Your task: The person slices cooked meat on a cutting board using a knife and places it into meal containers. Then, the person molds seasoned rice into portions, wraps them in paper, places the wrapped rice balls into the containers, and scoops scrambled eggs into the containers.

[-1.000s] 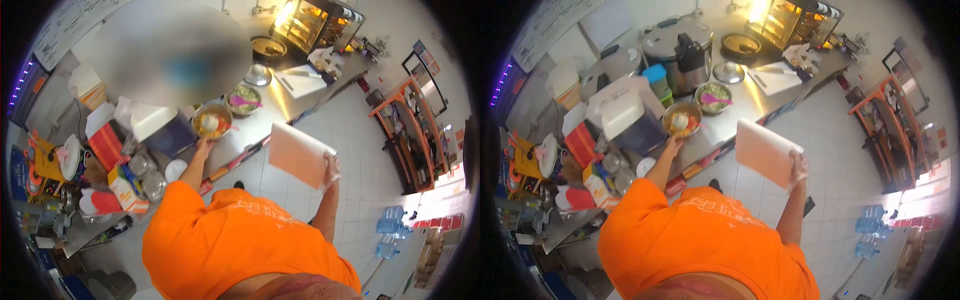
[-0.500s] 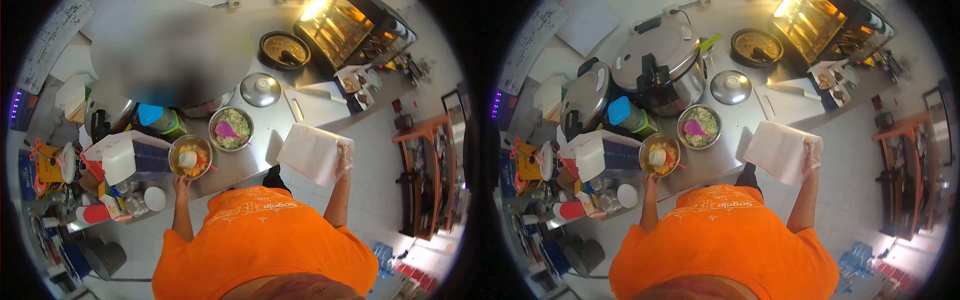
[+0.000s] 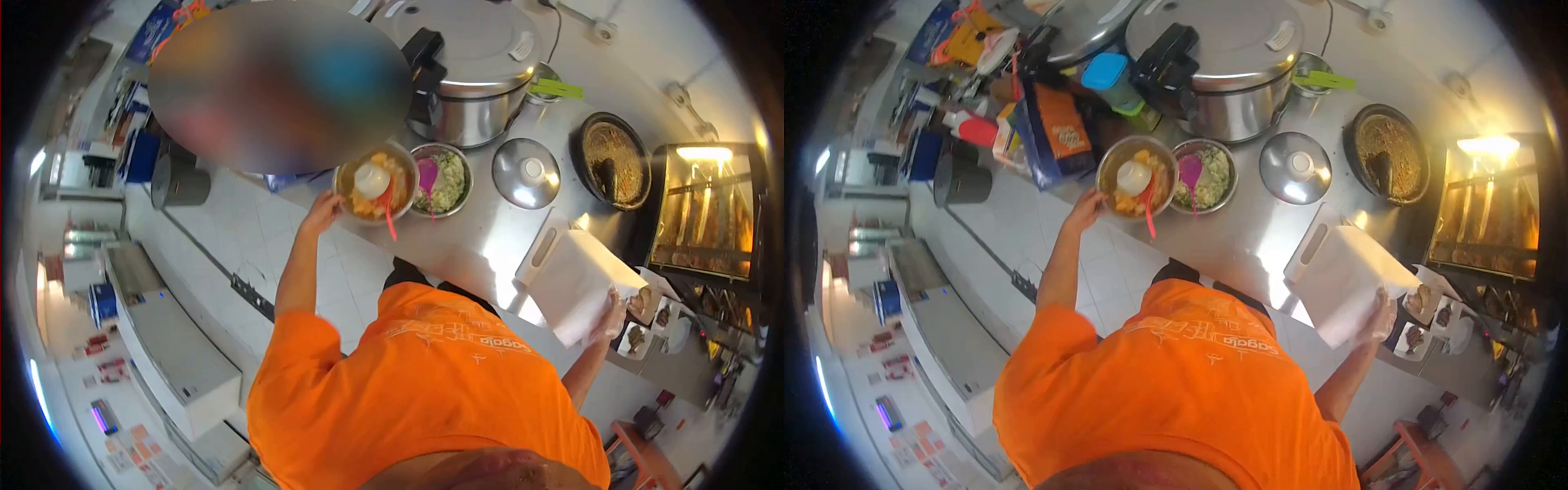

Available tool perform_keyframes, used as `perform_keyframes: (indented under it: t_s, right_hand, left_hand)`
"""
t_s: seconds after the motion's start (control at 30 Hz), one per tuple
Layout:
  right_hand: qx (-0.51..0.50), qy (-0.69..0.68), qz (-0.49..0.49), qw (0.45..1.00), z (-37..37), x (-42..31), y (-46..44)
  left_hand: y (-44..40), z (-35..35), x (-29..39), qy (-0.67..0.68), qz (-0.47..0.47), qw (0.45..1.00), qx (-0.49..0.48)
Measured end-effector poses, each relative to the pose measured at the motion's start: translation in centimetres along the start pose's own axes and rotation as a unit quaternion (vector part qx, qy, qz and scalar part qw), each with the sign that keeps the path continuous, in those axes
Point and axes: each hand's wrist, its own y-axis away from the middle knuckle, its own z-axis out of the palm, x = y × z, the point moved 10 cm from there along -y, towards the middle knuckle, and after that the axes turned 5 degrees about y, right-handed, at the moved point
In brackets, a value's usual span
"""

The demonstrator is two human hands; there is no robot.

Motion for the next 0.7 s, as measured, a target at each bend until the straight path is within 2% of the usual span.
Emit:
perform_keyframes:
  t_s: [0.1,0.13,0.2,0.3,0.4,0.47,0.5,0.63,0.7]
  right_hand:
    - [-0.069,0.007,-0.005,0.998,1.7,-1.3,-0.5]
    - [-0.082,0.018,-0.018,0.996,2.1,-2.0,-0.3]
    - [-0.090,0.009,-0.010,0.996,2.5,-2.4,-0.1]
    - [-0.088,0.043,-0.035,0.995,1.3,-1.0,-0.1]
    - [-0.083,0.041,-0.021,0.996,5.2,-2.2,3.7]
    - [-0.052,0.076,0.000,0.996,6.2,-0.8,4.2]
    - [-0.113,0.052,-0.029,0.992,8.4,-0.8,4.5]
    - [-0.120,0.088,-0.049,0.988,12.9,0.4,6.5]
    - [-0.130,0.081,-0.075,0.985,15.9,0.8,7.7]
  left_hand:
    - [-1.2,2.3,1.0,0.043,0.017,0.999,-0.016]
    - [-0.9,2.3,1.1,0.060,0.023,0.998,0.009]
    - [0.2,2.3,1.7,0.094,0.036,0.994,0.052]
    - [3.3,2.3,2.0,0.112,0.055,0.991,0.050]
    - [2.2,-2.4,-4.0,0.130,0.071,0.988,0.039]
    - [3.6,-2.6,-5.6,0.142,0.062,0.986,0.062]
    - [4.1,-2.6,-6.4,0.147,0.056,0.985,0.072]
    - [2.4,-3.6,-10.9,0.167,0.012,0.985,0.034]
    - [2.9,-1.5,-10.0,0.148,-0.039,0.988,-0.004]
